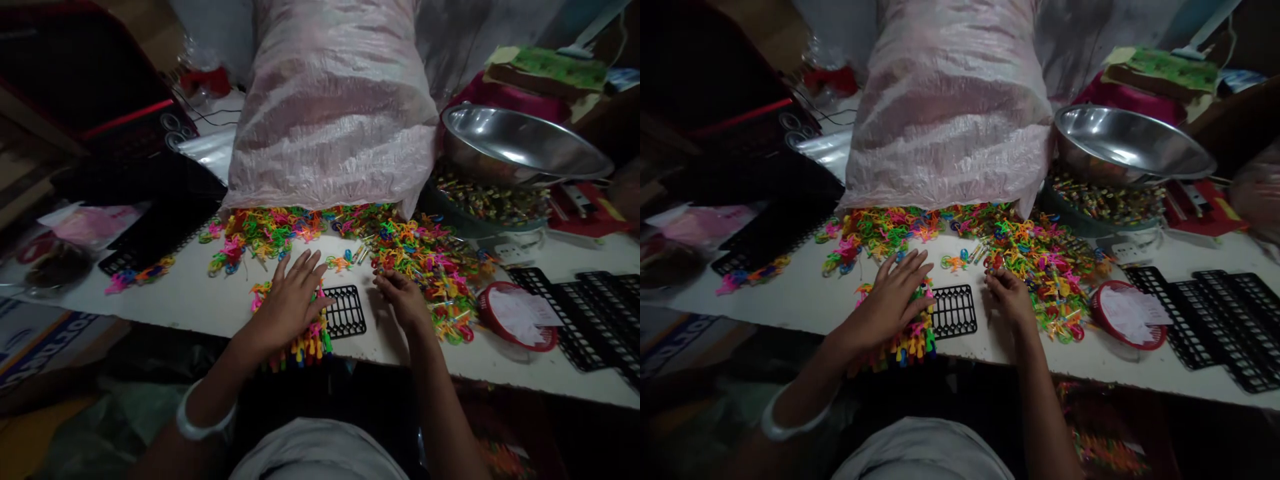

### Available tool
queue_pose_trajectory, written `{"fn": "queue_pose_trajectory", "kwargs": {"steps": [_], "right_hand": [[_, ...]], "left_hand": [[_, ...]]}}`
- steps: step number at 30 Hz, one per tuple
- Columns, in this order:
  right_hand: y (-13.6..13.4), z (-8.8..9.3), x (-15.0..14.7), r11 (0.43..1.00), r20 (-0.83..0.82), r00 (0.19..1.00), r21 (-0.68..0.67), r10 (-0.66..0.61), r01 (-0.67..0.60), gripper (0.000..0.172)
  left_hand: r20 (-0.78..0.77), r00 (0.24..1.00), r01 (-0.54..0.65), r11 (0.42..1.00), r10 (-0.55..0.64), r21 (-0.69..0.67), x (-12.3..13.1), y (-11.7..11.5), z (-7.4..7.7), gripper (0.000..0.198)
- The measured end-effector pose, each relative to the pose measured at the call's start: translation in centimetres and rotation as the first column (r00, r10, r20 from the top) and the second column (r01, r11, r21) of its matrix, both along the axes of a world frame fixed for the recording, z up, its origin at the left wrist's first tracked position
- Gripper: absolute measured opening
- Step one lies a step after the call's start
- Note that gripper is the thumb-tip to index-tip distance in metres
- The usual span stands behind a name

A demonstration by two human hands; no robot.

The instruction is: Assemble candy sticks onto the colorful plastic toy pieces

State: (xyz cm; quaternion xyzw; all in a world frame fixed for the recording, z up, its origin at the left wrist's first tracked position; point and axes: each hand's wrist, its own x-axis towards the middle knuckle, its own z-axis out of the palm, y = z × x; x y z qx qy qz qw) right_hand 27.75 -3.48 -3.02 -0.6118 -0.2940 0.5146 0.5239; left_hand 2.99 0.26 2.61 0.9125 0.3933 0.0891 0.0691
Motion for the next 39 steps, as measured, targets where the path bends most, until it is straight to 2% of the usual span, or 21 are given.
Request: {"fn": "queue_pose_trajectory", "kwargs": {"steps": [5,9,11,15,19,21,23,25,28,33,37,39], "right_hand": [[-0.3,-1.0,-3.2,0.999,-0.030,0.999,0.014,0.042,-0.042,0.032],[0.0,-2.4,-6.2,0.985,0.044,0.987,0.064,0.156,-0.159,0.025],[0.3,-3.0,-7.2,0.968,0.123,0.967,0.087,0.222,-0.233,0.019],[0.5,-3.4,-7.8,0.938,0.343,0.888,0.050,0.306,-0.343,0.011],[0.3,-3.2,-8.0,0.908,0.606,0.759,0.140,0.237,-0.395,0.021],[0.2,-3.3,-8.2,0.893,0.680,0.707,0.176,0.194,-0.415,0.029],[0.3,-3.5,-8.2,0.899,0.702,0.689,0.166,0.181,-0.405,0.027],[0.4,-3.7,-8.0,0.921,0.683,0.704,0.118,0.197,-0.372,0.015],[0.4,-3.8,-7.7,0.932,0.638,0.732,0.064,0.238,-0.358,0.018],[0.1,-3.4,-7.9,0.918,0.660,0.733,0.169,0.165,-0.359,0.013],[-0.2,-3.6,-8.3,0.923,0.625,0.760,0.160,0.181,-0.351,0.011],[-0.2,-3.7,-8.4,0.915,0.648,0.741,0.169,0.176,-0.366,0.014]], "left_hand": [[-0.013,1.000,0.001,0.999,-0.002,-0.042,0.8,1.4,-1.3,0.048],[-0.015,1.000,0.013,0.999,-0.014,-0.050,0.9,1.3,-1.1,0.039],[-0.015,1.000,0.017,0.998,-0.018,-0.058,0.9,1.3,-0.8,0.036],[-0.008,1.000,0.013,0.998,-0.014,-0.065,0.9,1.1,-0.5,0.037],[-0.013,1.000,0.005,0.996,-0.006,-0.091,0.9,1.2,-0.6,0.046],[-0.016,1.000,0.018,0.992,-0.020,-0.127,0.9,1.2,-0.6,0.046],[-0.012,0.999,0.034,0.987,-0.036,-0.157,0.9,1.3,-0.5,0.045],[-0.001,0.999,0.040,0.985,-0.040,-0.167,0.8,1.3,-0.3,0.045],[0.008,1.000,0.030,0.987,-0.029,-0.156,0.8,1.2,-0.1,0.045],[0.001,0.999,0.039,0.989,-0.039,-0.141,0.8,1.3,-0.4,0.045],[0.010,0.999,0.052,0.988,-0.051,-0.144,0.8,1.3,-0.5,0.046],[0.011,0.999,0.049,0.988,-0.048,-0.148,0.8,1.2,-0.4,0.046]]}}
